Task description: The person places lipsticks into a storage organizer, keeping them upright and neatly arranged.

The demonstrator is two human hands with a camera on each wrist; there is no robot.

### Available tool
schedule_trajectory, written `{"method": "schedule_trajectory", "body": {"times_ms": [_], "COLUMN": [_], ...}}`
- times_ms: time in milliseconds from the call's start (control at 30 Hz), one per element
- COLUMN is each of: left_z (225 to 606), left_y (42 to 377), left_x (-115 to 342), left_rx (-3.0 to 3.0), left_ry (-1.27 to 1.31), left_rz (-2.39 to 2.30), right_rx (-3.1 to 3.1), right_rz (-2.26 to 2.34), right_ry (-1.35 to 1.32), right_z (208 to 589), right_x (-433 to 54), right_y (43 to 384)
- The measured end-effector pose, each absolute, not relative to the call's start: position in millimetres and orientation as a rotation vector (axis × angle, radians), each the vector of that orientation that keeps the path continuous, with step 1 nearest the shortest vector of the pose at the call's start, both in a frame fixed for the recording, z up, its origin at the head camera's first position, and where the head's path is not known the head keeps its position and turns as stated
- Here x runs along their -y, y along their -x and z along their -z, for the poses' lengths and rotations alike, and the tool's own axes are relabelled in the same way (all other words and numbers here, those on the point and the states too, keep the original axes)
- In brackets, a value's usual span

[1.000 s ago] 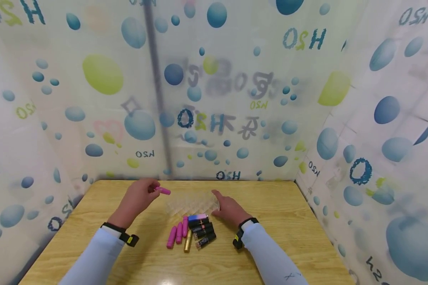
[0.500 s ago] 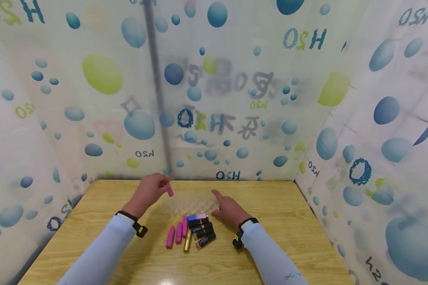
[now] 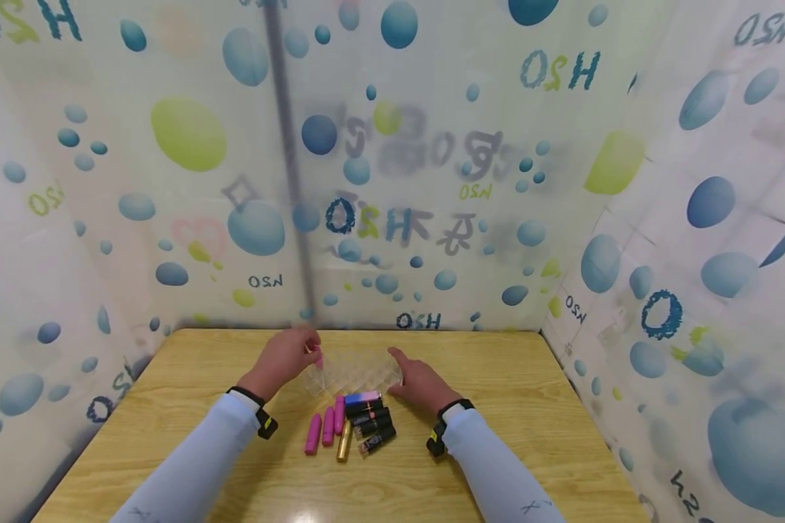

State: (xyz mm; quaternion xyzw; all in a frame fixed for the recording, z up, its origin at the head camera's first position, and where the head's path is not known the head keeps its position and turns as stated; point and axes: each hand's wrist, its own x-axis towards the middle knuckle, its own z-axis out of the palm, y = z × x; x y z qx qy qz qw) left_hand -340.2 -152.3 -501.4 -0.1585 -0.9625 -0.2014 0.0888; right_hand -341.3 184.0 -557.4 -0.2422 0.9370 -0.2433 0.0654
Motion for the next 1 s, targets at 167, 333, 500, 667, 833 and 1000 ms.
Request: {"method": "schedule_trajectory", "body": {"times_ms": [167,333,500,667,833,1000], "left_z": [507,511,515,515,517,515], "left_y": [342,342,342,342,342,341], "left_x": [151,152,153,153,151,151], "left_rx": [2.909,2.924,2.889,2.887,2.904,2.908], "left_ry": [0.416,0.418,0.437,0.433,0.403,0.378], "left_rz": [0.593,0.561,0.550,0.555,0.568,0.564], "right_rx": [-2.830,-2.813,-2.808,-2.812,-2.813,-2.819], "right_rz": [0.728,0.708,0.708,0.718,0.701,0.701], "right_ry": [0.770,0.798,0.765,0.759,0.751,0.756], "right_z": [556,557,558,558,557,557], "right_x": [-185,-186,-187,-186,-186,-187], "right_y": [340,340,339,340,339,339]}}
